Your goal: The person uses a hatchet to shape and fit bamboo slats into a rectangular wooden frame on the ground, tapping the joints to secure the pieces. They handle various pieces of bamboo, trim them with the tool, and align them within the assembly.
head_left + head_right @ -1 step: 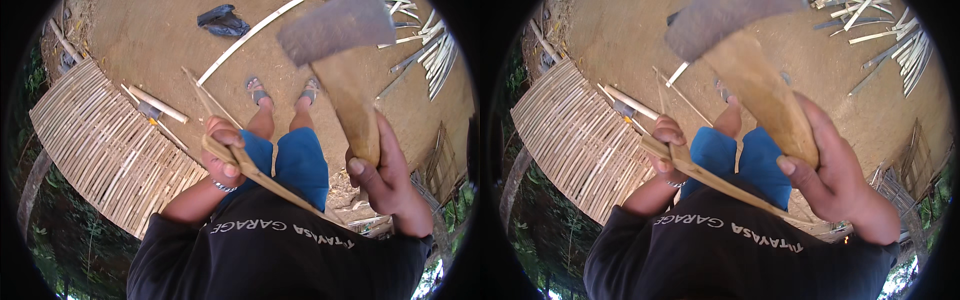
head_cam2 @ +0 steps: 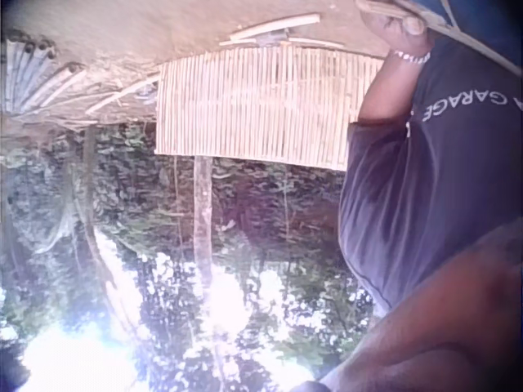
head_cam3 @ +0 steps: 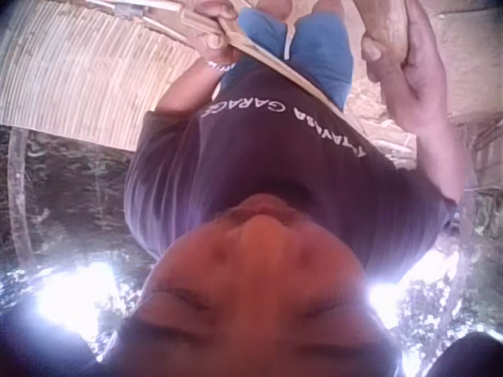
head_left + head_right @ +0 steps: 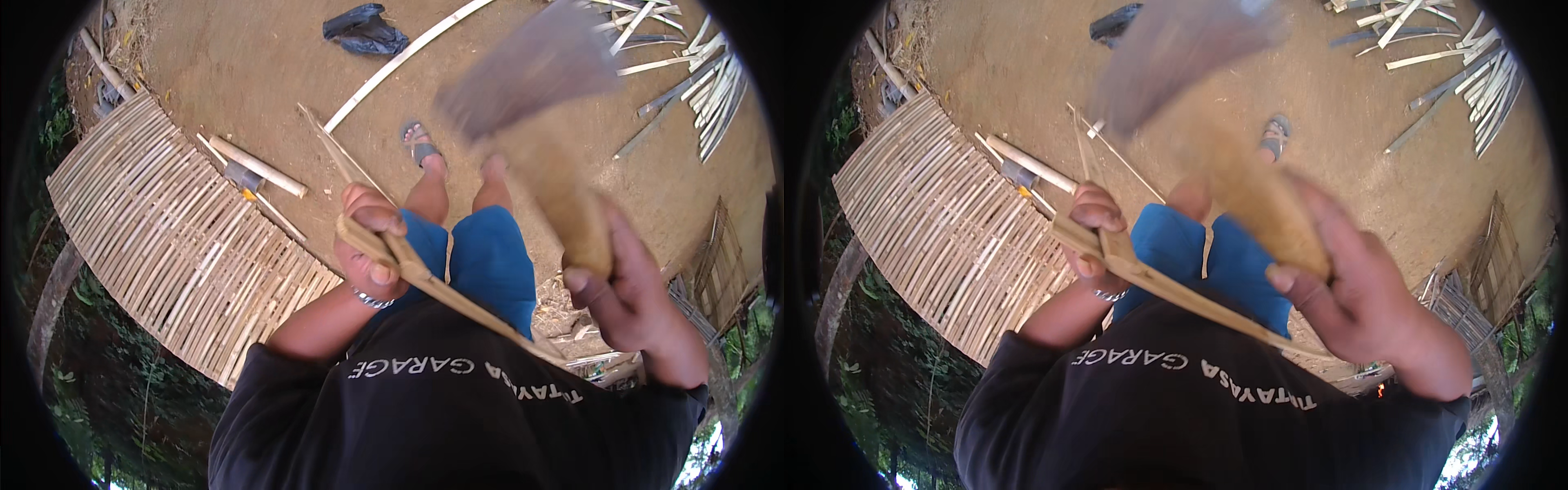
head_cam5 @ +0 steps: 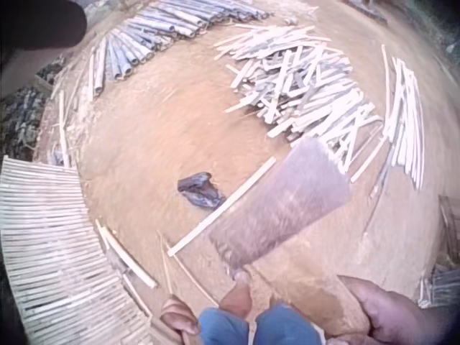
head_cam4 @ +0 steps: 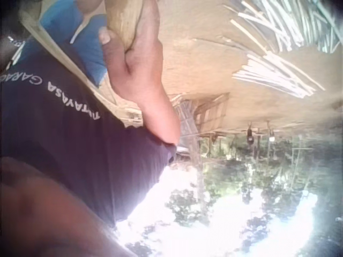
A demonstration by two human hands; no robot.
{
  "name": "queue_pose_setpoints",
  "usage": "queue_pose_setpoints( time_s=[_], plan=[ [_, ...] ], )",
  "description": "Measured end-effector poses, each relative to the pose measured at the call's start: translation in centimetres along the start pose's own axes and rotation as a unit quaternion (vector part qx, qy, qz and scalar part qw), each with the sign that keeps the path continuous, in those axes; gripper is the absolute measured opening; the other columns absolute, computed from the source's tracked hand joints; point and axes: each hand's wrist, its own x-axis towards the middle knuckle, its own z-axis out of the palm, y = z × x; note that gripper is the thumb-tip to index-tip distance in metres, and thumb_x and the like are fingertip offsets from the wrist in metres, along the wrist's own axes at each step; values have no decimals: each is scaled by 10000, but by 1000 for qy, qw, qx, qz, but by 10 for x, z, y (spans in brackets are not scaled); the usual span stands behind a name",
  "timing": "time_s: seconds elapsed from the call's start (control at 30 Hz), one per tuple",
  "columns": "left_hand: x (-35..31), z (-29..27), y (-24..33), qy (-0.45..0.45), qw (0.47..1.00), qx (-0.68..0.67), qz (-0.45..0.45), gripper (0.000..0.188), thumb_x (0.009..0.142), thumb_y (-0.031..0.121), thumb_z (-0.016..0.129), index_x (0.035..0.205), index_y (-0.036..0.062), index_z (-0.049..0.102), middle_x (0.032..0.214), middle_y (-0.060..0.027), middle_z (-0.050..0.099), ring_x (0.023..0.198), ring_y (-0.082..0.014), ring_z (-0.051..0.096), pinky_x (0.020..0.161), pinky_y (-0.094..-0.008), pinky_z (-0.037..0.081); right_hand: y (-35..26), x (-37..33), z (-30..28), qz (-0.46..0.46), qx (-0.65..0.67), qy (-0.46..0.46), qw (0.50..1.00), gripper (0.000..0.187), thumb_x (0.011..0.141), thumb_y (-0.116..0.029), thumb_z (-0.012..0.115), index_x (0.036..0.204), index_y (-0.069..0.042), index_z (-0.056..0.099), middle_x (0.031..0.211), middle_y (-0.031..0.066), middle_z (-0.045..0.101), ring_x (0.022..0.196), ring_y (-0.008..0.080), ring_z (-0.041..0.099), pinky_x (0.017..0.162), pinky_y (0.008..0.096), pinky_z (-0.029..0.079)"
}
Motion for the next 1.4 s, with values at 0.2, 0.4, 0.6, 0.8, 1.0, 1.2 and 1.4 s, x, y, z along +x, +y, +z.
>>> queue_pose_setpoints(
  time_s=[0.2, 0.4, 0.6, 0.8, 1.0, 1.2, 1.4],
  plan=[
    [-21, -4, 16, 76, 994, 78, 5, 746, 996, 759, 289, 815, 83, 546, 732, -65, 555, 686, -221, 538, 779, -403, 402, -34, -24, 2, 115, -175, -173, 962, 651, 950, -57, 632, 1542, -21, 364, 1094, 254, 698, 855, 387, 725, 786, 426, 563],
    [-32, -19, 15, 88, 992, 76, 43, 731, 1026, 715, 238, 844, 75, 542, 727, -65, 540, 696, -221, 529, 788, -393, 395, -40, -44, 34, 58, -145, -115, 981, 681, 933, -76, 655, 1554, -64, 375, 972, 274, 702, 842, 439, 702, 798, 488, 568],
    [-38, -23, 22, 99, 990, 88, 51, 721, 1035, 700, 235, 826, 80, 538, 742, -61, 537, 686, -214, 515, 749, -384, 397, -67, -44, 24, 102, -238, -70, 963, 691, 921, -110, 681, 1545, -58, 389, 900, 267, 694, 752, 429, 686, 767, 490, 558],
    [-42, -23, 22, 93, 992, 66, 53, 704, 1043, 682, 295, 815, 64, 542, 760, -69, 538, 696, -201, 506, 697, -346, 418, -53, -48, 34, 77, -209, -155, 962, 707, 922, -74, 644, 1558, -81, 334, 920, 256, 698, 804, 454, 687, 748, 532, 556],
    [-42, -22, 18, 112, 992, 56, 25, 730, 1029, 704, 302, 779, 60, 540, 732, -74, 523, 718, -199, 505, 725, -340, 416, -64, -43, 41, 80, -178, -51, 979, 646, 929, -63, 620, 1530, -44, 383, 907, 258, 691, 780, 447, 690, 741, 509, 555],
    [-54, -30, 15, 76, 993, 81, 32, 721, 1038, 698, 209, 840, 89, 541, 723, -54, 550, 686, -223, 520, 810, -396, 379, -62, -41, 34, 90, -247, -125, 957, 670, 923, -59, 631, 1541, -46, 374, 964, 282, 691, 778, 453, 684, 753, 499, 561],
    [-50, -32, 13, 82, 996, 33, -9, 733, 1029, 714, 213, 792, 104, 543, 705, -44, 546, 683, -217, 511, 803, -389, 375, -57, -43, 43, 93, -245, -181, 948, 687, 888, -24, 654, 1528, -51, 406, 974, 268, 703, 798, 416, 709, 720, 505, 560]
  ],
)
